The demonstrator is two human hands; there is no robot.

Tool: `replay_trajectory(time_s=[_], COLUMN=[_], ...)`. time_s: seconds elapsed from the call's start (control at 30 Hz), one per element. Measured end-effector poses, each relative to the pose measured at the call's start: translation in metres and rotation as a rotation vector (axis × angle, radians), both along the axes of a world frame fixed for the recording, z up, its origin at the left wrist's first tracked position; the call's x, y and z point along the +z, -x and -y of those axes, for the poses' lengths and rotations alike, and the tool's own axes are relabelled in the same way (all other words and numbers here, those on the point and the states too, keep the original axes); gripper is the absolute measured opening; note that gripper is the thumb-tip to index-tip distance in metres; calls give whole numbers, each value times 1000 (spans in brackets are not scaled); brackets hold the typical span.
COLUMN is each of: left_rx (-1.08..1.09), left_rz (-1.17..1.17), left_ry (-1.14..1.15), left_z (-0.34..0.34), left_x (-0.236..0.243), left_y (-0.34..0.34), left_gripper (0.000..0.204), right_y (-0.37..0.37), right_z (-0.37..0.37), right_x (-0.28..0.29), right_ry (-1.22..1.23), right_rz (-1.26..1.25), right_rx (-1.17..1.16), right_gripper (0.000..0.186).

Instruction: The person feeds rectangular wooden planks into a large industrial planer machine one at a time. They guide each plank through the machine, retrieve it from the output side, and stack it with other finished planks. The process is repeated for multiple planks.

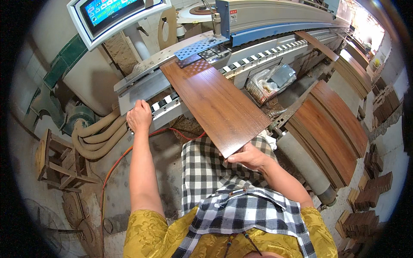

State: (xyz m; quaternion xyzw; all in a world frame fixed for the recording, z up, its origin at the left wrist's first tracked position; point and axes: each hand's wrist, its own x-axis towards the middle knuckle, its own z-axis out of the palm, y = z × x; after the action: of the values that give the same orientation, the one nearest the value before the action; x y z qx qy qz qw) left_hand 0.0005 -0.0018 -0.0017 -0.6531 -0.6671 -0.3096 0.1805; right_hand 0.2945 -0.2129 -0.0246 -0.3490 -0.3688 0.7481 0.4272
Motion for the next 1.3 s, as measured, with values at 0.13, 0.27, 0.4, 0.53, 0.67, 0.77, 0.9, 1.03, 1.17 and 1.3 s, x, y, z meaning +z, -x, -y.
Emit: replay_trajectory(time_s=[0.13, 0.27, 0.4, 0.53, 0.67, 0.77, 0.9, 1.03, 1.17, 1.3], left_rx=[0, -6, 10, 17, 13, 7, 4, 0, 6, 7], left_rz=[-7, -4, 36, 27, 18, -4, -12, -14, -20, -32], left_ry=[-8, 0, 116, 114, 109, 33, 12, 0, 7, 6], left_z=[-1, 0, 1, 1, 1, 0, 0, -1, -1, 1], left_x=[-1, -1, 2, 2, 2, 0, 0, -1, -1, -1], left_y=[1, 1, 1, 1, 2, 1, 0, 1, 1, 0], left_gripper=[29, 29, 32, 33, 32, 30, 30, 29, 30, 29], right_y=[11, 5, -4, -22, -35, -49, -69, -90, -111, -147], right_z=[-2, 0, 2, 2, 2, 0, 2, -4, 0, 45], right_x=[3, 1, -4, -13, -21, -26, -29, -26, -23, -20], right_ry=[-131, -137, -159, -182, -240, -179, -100, -123, -54, -116], right_rz=[118, 144, 106, 140, 132, 174, 171, 135, 167, 508], right_rx=[-55, -141, -222, -272, -380, -466, -612, -746, -897, -1047], right_gripper=[45, 39, 35, 28, 23, 24, 35, 37, 38, 30])
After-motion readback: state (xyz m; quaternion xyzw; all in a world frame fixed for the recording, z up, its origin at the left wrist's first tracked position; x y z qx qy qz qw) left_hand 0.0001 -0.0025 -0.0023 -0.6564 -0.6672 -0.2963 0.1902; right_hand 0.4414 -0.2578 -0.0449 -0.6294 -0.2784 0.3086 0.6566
